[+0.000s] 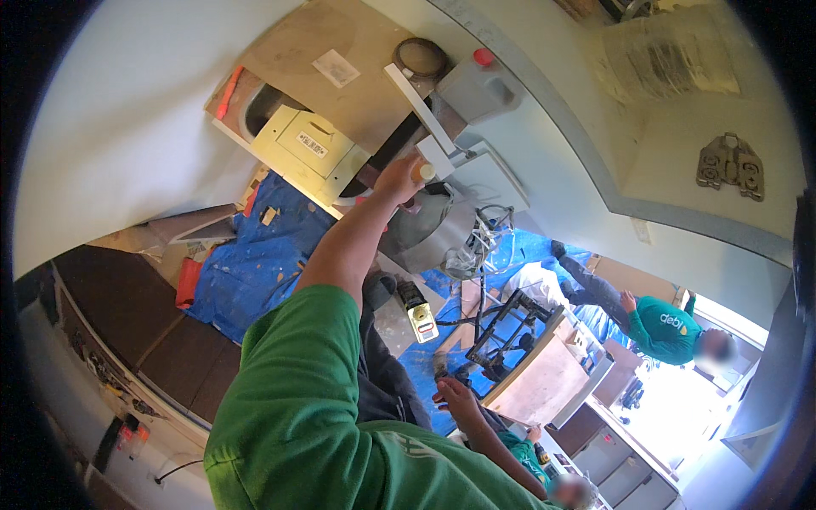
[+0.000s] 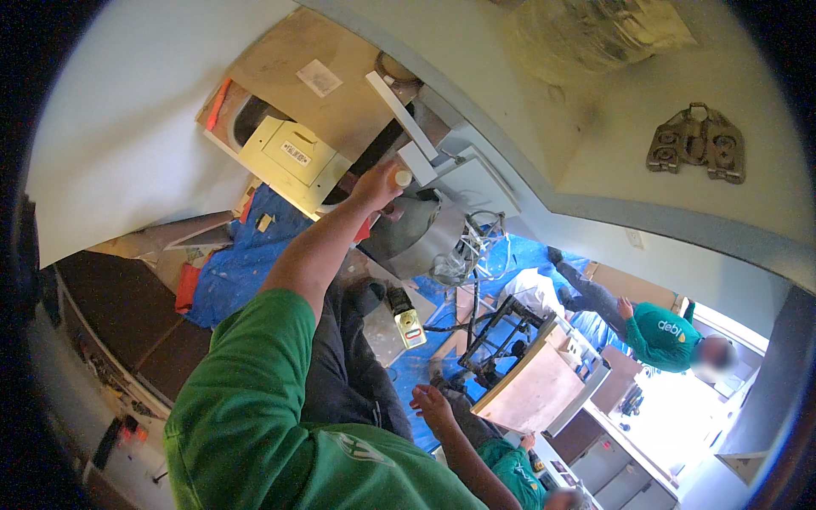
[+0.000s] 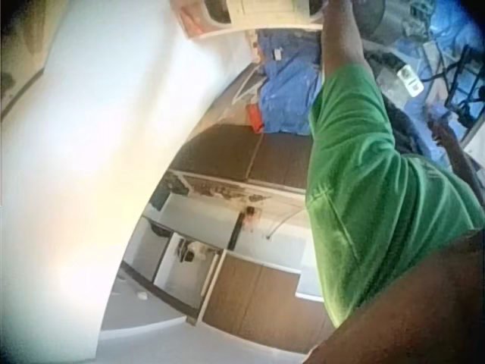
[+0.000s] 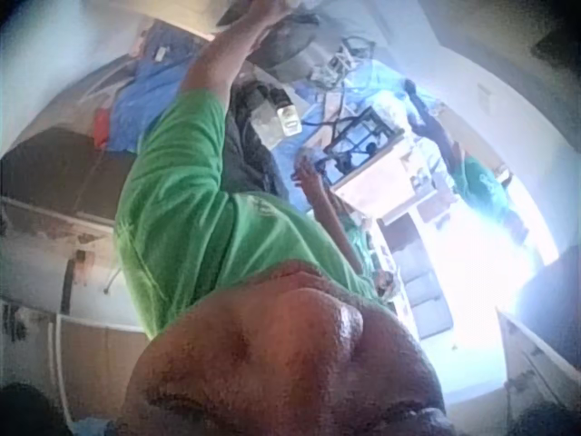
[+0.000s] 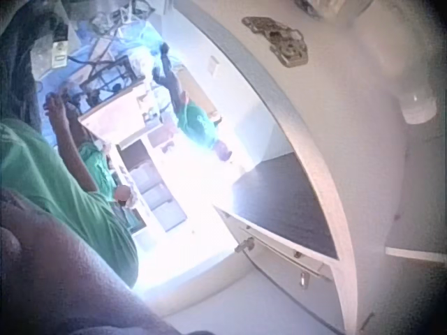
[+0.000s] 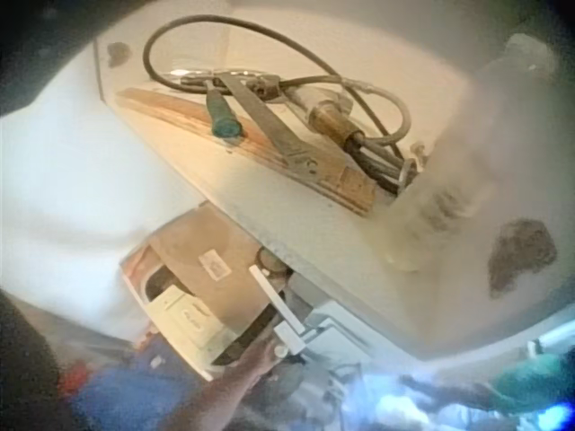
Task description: The person measures a cabinet interior with a metal ruler, then uses a hand plane to smooth a wooden trim piece. They handle a sanding block and a red plastic scraper while moving between a workbench and the cabinet.
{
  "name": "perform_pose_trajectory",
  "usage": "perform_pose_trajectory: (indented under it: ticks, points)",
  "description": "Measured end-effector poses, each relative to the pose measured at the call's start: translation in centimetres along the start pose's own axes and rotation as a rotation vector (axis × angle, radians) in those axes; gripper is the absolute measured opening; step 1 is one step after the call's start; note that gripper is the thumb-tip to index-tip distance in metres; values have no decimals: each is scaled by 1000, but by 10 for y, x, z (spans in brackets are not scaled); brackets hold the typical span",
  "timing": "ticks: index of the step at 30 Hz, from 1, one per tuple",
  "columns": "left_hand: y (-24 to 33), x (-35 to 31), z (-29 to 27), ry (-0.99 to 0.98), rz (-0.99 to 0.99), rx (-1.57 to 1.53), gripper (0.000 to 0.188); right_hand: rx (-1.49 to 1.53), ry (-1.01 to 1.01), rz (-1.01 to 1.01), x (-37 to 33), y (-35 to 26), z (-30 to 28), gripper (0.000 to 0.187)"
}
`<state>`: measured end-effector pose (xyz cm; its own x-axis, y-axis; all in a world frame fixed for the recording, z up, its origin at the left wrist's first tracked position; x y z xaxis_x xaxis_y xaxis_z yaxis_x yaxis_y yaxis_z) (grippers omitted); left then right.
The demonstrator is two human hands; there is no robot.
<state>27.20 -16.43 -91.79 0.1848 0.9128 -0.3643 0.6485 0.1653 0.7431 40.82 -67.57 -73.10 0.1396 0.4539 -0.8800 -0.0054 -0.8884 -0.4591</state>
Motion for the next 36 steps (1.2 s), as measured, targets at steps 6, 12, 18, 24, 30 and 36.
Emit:
perform_pose_trajectory:
  ticks: [6,12,18,24,30,36]
  points:
    - [-12,2,0,-40,-107,24,73,-12,20,12,2,5,4,45]
    - [-11,-1,-12,16,20,-17,86,-30,-10,-33,4,9,3,47]
    - [12,-78,-95,194,-201,-335,35,-11,-8,-44,-4,-5,1,39]
    - [227,-185,-368,736,247,-501,31,-93,-47,-149,-20,-54,-7,42]
    - [357,-137,-455,380,-45,-14,47,-108,-52,-369,-7,-98,-26,40]
    - [357,-121,-425,432,-141,52,45,-46,-26,-440,1,-102,-23,42]
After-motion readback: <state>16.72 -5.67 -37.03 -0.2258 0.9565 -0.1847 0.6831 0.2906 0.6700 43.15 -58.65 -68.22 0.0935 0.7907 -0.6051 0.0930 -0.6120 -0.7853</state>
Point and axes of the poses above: each hand's wrist, its own x-axis towards the middle knuckle, its own z-axis out of the palm, y = z × x, the point moved 7 cm from there along x, towards the middle knuckle, and after that the axes turned 15 degrees about -z, right-handed, at the moved point
